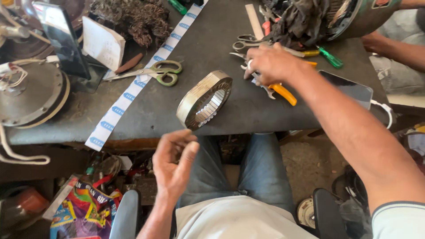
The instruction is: The person cuts small adhesive strips from a long roll using scissors and applies them one by one into the slots of a circular metal component. The person repeats this process, cutting and applying multiple strips to fill the slots.
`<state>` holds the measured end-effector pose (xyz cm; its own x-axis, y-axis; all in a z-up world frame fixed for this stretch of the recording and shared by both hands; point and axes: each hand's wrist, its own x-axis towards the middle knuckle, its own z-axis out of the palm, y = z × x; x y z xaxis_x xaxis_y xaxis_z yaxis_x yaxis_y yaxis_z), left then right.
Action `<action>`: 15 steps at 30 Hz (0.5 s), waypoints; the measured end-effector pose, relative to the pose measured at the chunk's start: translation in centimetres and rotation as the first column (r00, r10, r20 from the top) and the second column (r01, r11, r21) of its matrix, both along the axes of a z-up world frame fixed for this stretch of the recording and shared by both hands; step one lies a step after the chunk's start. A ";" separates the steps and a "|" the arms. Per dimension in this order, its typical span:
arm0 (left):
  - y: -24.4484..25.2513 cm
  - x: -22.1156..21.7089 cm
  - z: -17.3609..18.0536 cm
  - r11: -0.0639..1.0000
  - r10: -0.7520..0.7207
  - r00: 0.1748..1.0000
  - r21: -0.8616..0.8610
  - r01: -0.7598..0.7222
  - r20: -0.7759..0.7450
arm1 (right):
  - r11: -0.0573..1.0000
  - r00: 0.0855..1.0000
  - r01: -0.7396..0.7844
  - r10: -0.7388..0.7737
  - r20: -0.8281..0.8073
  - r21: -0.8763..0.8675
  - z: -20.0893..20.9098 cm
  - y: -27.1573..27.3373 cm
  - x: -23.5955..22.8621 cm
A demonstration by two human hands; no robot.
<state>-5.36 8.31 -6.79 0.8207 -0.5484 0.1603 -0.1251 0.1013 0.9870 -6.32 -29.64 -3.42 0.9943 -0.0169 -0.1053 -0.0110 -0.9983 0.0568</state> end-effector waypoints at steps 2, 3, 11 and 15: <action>-0.8 -0.7 0.3 0.998 -0.060 0.995 0.040 0.057 0.078 | 0.998 0.999 0.028 -0.027 0.022 -0.056 -0.3 0.9 -1.3; -1.1 -1.0 0.4 0.995 -0.089 0.989 0.059 0.083 0.115 | 0.997 0.998 0.059 -0.058 0.028 -0.046 -0.3 1.2 -1.9; -1.0 -2.0 0.5 0.965 -0.184 0.982 0.197 0.171 0.048 | 0.946 0.953 0.223 -0.263 0.153 0.237 1.2 2.2 -5.1; -0.8 -2.2 -0.1 0.963 -0.194 0.979 0.203 0.178 0.062 | 0.884 0.888 0.404 -0.441 0.133 0.237 -0.2 3.4 -5.9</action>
